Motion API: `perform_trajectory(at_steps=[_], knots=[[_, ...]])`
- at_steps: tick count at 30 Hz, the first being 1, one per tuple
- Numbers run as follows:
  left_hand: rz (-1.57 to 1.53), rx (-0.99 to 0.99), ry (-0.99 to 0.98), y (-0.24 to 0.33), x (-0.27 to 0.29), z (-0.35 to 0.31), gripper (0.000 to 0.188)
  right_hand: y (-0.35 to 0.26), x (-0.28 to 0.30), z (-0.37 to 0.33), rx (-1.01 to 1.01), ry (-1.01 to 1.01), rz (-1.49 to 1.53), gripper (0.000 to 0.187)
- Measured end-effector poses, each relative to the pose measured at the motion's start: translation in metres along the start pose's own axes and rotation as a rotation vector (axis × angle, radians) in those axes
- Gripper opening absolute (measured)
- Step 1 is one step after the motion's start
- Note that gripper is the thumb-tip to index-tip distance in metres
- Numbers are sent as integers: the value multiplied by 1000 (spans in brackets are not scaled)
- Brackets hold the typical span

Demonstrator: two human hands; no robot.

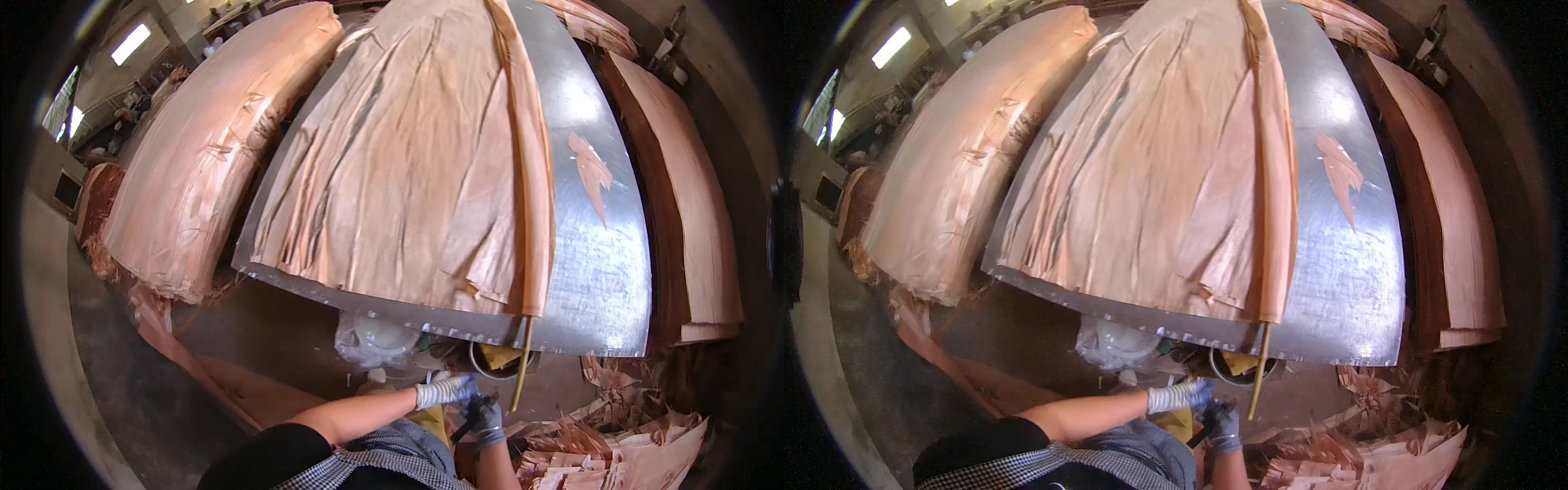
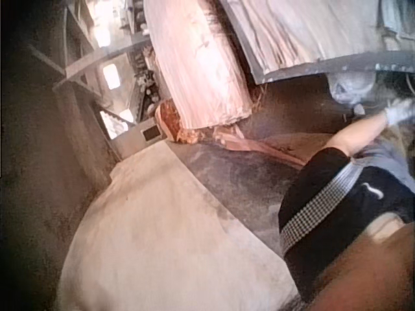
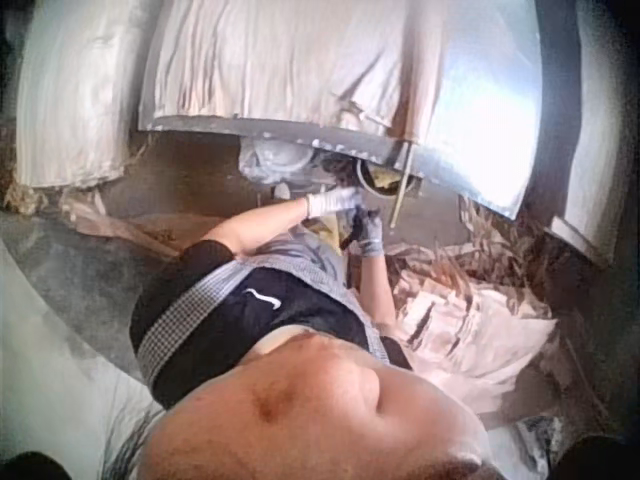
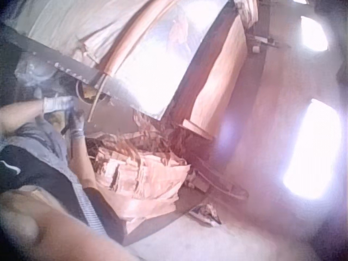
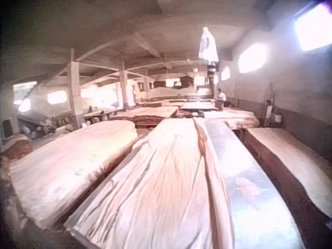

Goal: The person trims a wood veneer sheet with a small blade, moves the sheet aside, and then carries another large wood veneer sheet across the workshop to a metal workbench, where they secure it with tape.

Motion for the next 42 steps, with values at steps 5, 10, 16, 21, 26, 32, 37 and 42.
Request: perform_trajectory(at_steps=[5, 10, 16, 21, 26, 32, 37, 42], knots=[[1977, 400, 119, 35, -70, 31, 28, -91, 22, 26, -41, 90, -522, 9], [2824, -170, -4, 20, -116, 41, 48, -118, 44, 84, 445, 449, -1279, 17], [2864, -96, 38, 3, -76, 101, 46, -146, 167, -2, 296, 791, -1183, 17], [2893, -252, 48, 4, -83, 91, 47, -207, 247, -220, -1, 1234, -1261, 28], [2987, -258, 64, 1, -78, 95, 48, -164, 212, -266, -87, 1341, -1353, 25], [2905, -172, -146, 1, -55, -19, 58, -32, 122, -219, 59, 949, -1525, 22], [2539, -125, -129, 50, 12, -218, 77, 79, -92, -108, 39, 109, -1632, 24], [2276, -556, 52, 137, 45, -383, 70, 147, -352, -74, 663, -490, -1565, 24]])
Point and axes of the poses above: each hand's wrist, its own z-axis towards the middle knuckle, its own x-axis out of the back of the hand, y = z × x, the point moved 2 cm from there along z, towards the middle knuckle, and after that the axes turned 10 degrees about -y, right-handed, at the moved point
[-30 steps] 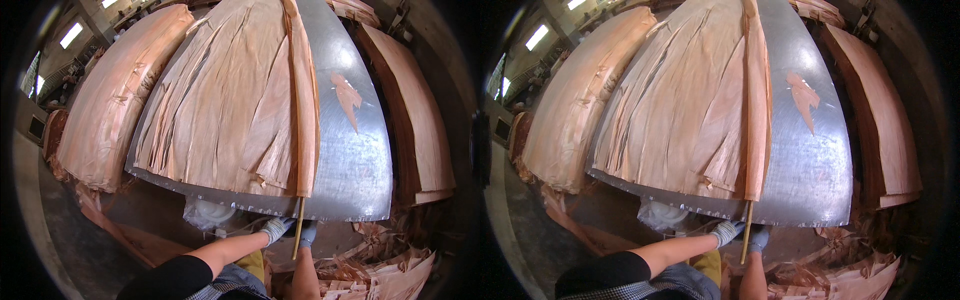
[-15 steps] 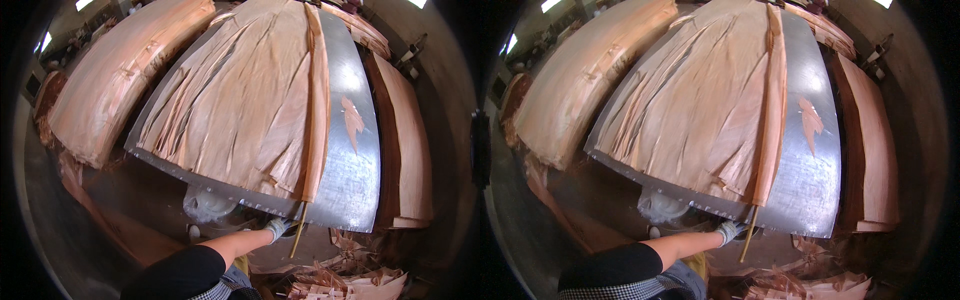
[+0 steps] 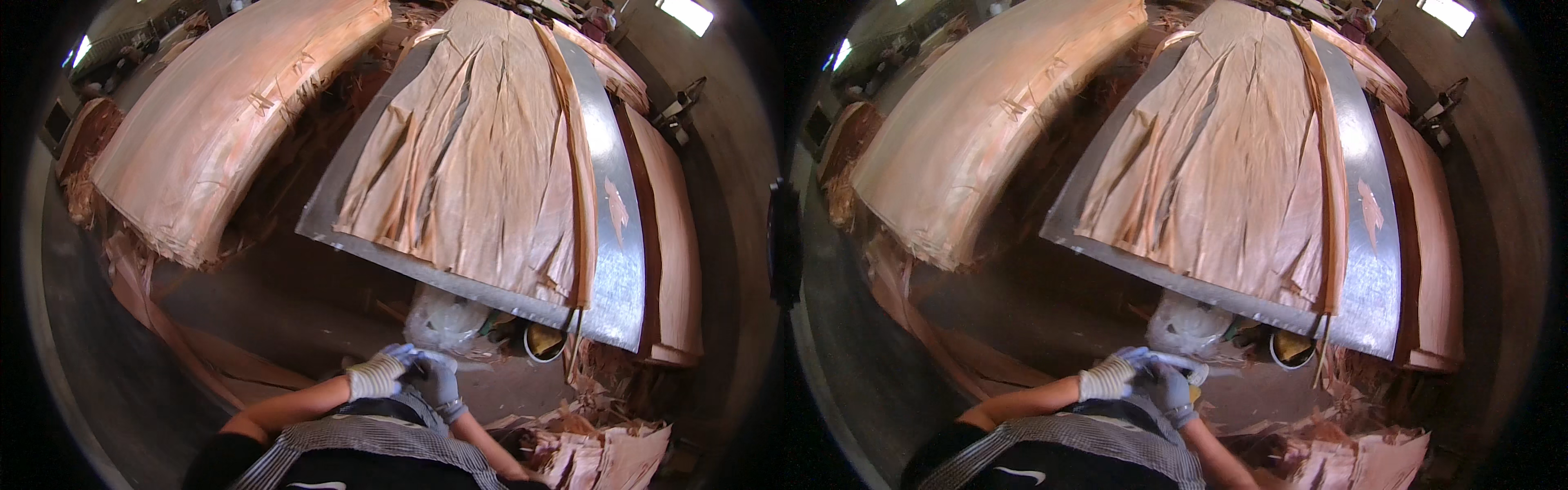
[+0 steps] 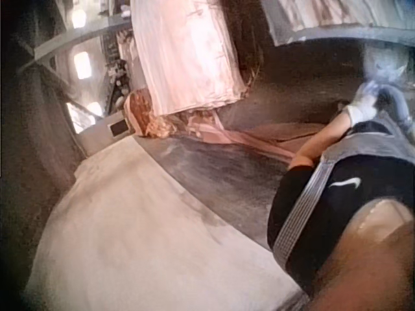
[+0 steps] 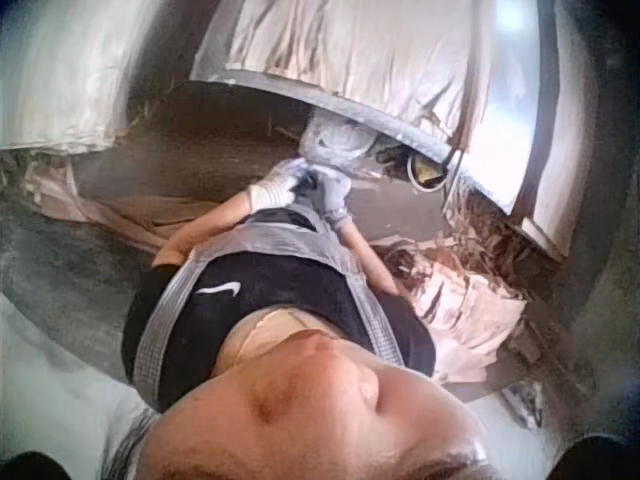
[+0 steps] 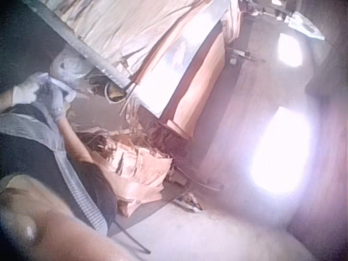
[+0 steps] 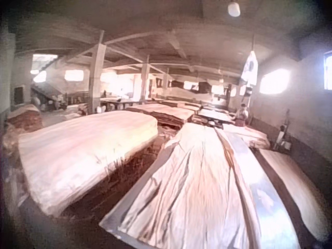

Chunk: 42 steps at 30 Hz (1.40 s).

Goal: The person trims a wood veneer sheet with a small blade, moves the sheet aside, and then carries another large wood veneer sheet across the workshop to a metal workbench, where they secure it with tape.

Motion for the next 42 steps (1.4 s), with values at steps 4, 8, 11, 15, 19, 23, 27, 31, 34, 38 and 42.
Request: perform_trajectory(at_steps=[4, 8, 11, 15, 19, 23, 27, 31, 34, 38, 42], knots=[[-256, 127, 157, -48, 62, -84, 28, -70, -32, 80, -67, -75, 160, 27], [-412, 221, 526, -75, 129, -112, 17, -112, -63, 148, -60, -171, 1108, 31], [-138, 225, 468, -103, 181, -110, 15, -109, -80, 194, -125, -255, 1141, 34], [172, 98, 421, -158, 249, -102, 18, -113, -95, 269, -85, -51, 1325, 37], [372, 71, 44, -231, 312, -96, 19, -124, -99, 361, -154, -26, 1642, 18], [552, 106, -48, -292, 386, -102, 40, -168, -62, 451, -209, 37, 1438, 10], [474, 241, -34, -396, 429, -117, 48, -158, -52, 520, -180, 84, 1246, 15], [495, 203, -148, -487, 481, -97, 46, -139, -26, 552, -409, 163, 993, 20], [552, -6, -225, -510, 538, -50, 39, -117, -31, 527, -597, 453, 1033, 15], [597, -291, -231, -502, 608, 55, 34, -108, -78, 442, -539, 1091, 1170, 19], [552, -436, -232, -482, 644, 153, 34, -123, -106, 342, -903, 1358, 1047, 17]])
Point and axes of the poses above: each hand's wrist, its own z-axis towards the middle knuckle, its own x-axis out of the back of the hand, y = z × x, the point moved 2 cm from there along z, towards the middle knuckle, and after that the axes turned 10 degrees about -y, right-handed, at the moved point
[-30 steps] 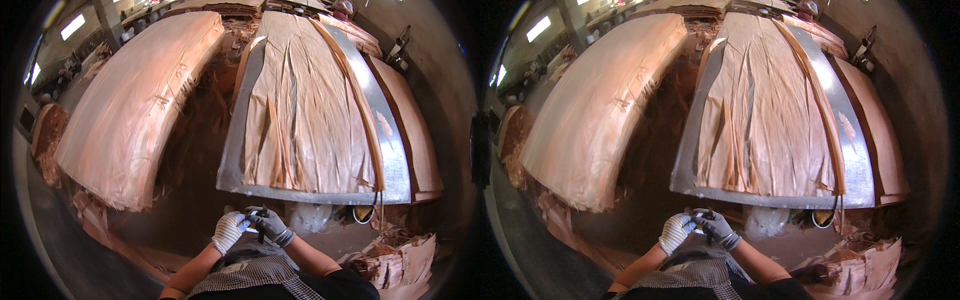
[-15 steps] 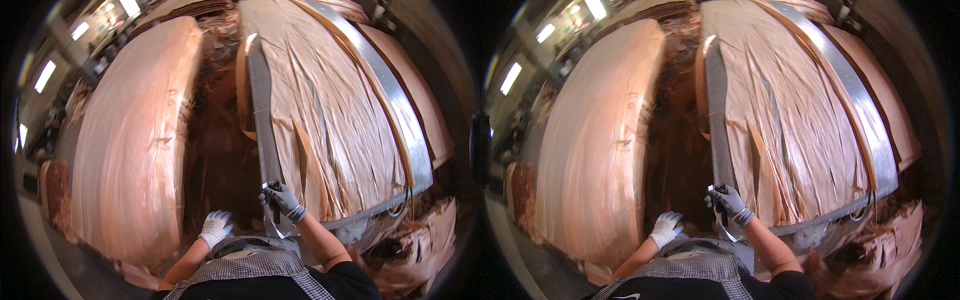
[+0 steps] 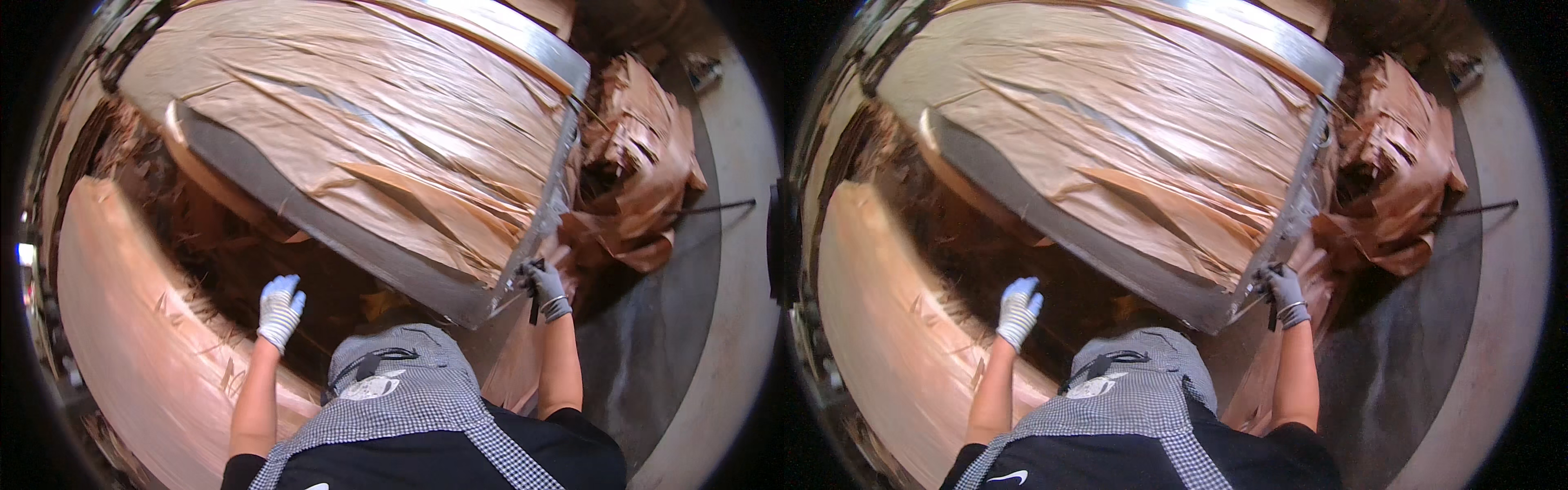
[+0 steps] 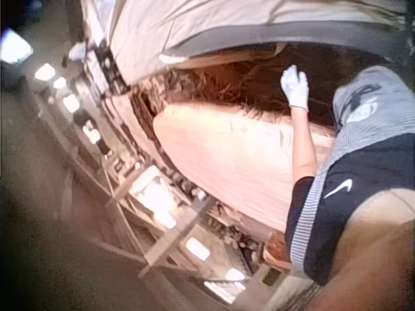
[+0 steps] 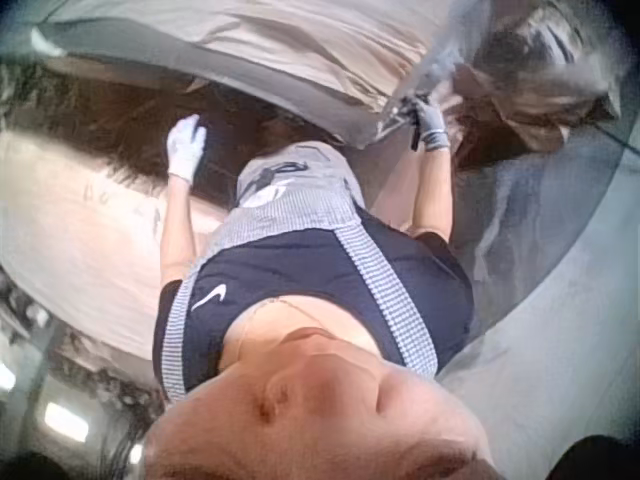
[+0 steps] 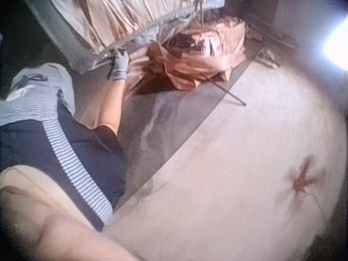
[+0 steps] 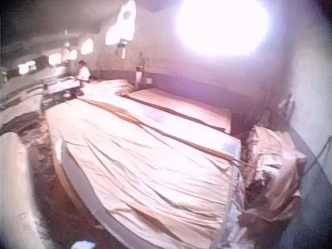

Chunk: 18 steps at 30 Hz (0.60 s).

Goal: The person trims a wood veneer sheet with a small blade, moves the sheet aside, and then carries another large wood veneer sheet across the workshop to a metal workbench, where they secure it with tape.

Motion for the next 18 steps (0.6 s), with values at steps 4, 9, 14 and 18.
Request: perform_trajectory(at_steps=[4, 9, 14, 18], knots=[[8, -110, -4, -13, 18, 90, 37, 13, 32, 31, 54, 219, 91, 12], [97, -234, 6, -12, 38, 177, 37, -1, 28, 89, 31, 72, 223, 17], [170, -269, 62, -13, 41, 260, 41, -5, 36, 89, -15, 222, 67, 17], [384, -400, 64, 17, 25, 313, 55, -22, 22, 94, -33, 298, -52, 16]])
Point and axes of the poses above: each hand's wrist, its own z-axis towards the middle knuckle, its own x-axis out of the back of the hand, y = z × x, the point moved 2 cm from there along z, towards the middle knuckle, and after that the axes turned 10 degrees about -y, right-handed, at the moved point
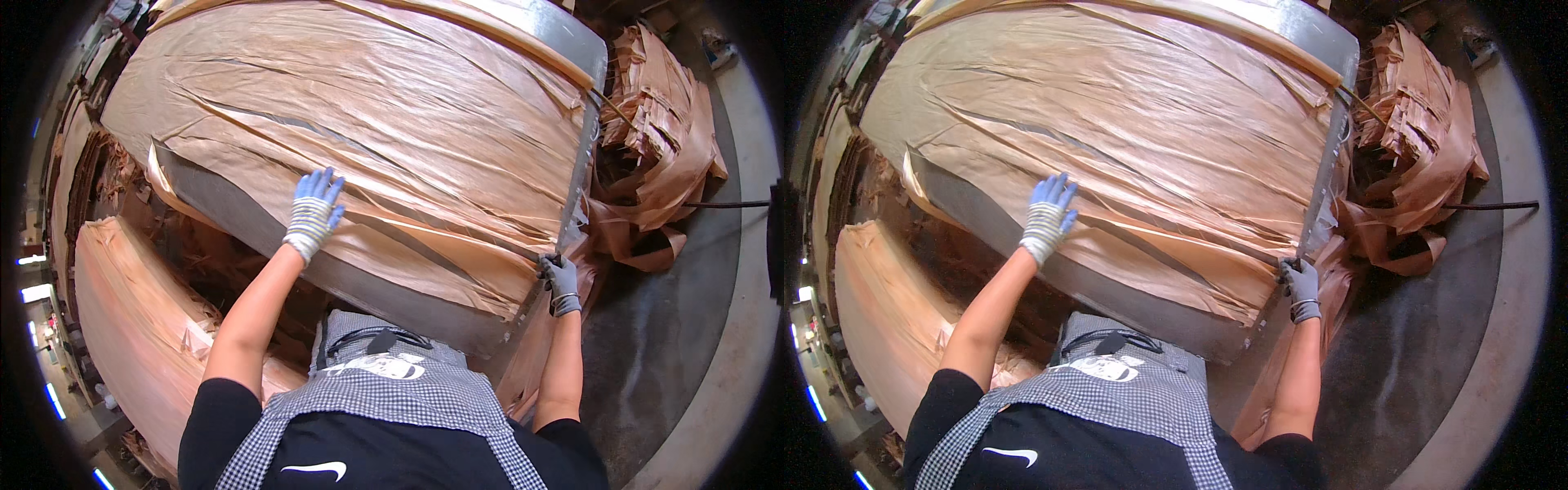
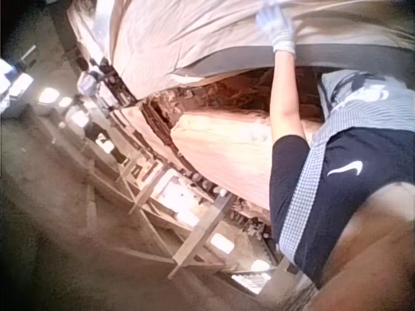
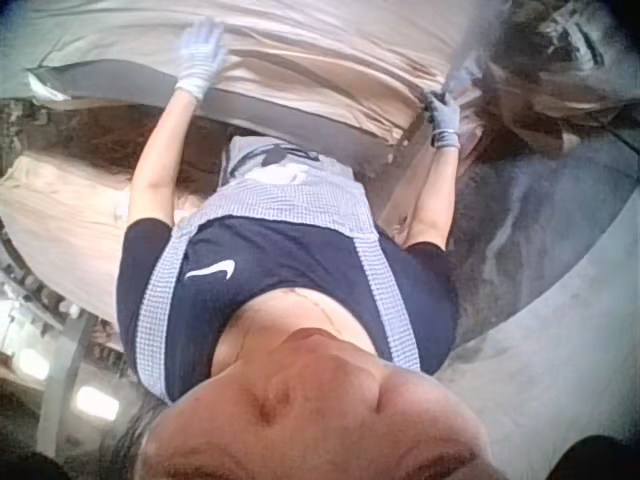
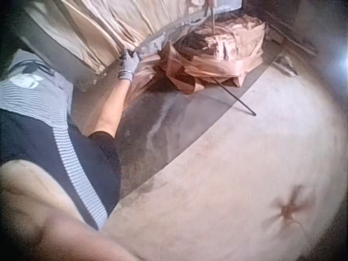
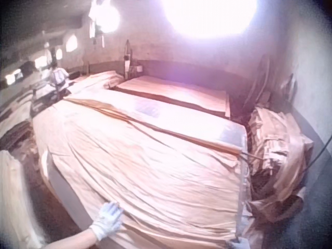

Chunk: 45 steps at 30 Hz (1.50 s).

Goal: The person trims a wood veneer sheet with a small blade, moves the sheet aside, and then carries another large wood veneer sheet across the workshop to a metal workbench, where they secure it with tape.

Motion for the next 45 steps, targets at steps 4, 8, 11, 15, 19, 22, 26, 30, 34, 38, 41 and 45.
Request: perform_trajectory(at_steps=[4, 8, 11, 15, 19, 22, 26, 30, 34, 38, 41, 45], knots=[[-30, -43, -199, -1, -24, 37, 66, 15, -2, 15, -5, 70, -5, 16], [-49, -50, -62, -16, -24, 52, 65, 23, 1, 20, -59, 76, -62, 15], [-57, -57, -57, -32, -27, 57, 64, 8, -8, 18, -124, 77, -106, 13], [-43, -95, -108, -37, -20, 74, 60, 10, 23, -3, -108, 330, 11, 14], [-65, -171, -60, -44, -25, 73, 60, -19, 54, -52, 29, 762, -98, 19], [-122, -162, -161, -45, -20, 74, 60, -92, -12, -72, 334, 571, -594, 35], [-175, -169, -160, -45, -25, 78, 59, -157, -129, -62, 268, -19, -435, 24], [-169, -173, -129, -42, -24, 80, 58, -173, -225, -45, 306, -739, -446, 27], [-194, -208, -149, -43, -20, 84, 59, -195, -284, 13, 51, -606, 83, 8], [-231, -240, -164, -44, -23, 88, 58, -180, -316, 80, -61, -230, 306, 16], [-214, -231, -123, -37, -16, 91, 56, -159, -326, 100, -117, -175, 314, 21], [-291, -377, -163, -3, -35, 110, 51, -158, -331, 105, 63, -48, -109, 36]])
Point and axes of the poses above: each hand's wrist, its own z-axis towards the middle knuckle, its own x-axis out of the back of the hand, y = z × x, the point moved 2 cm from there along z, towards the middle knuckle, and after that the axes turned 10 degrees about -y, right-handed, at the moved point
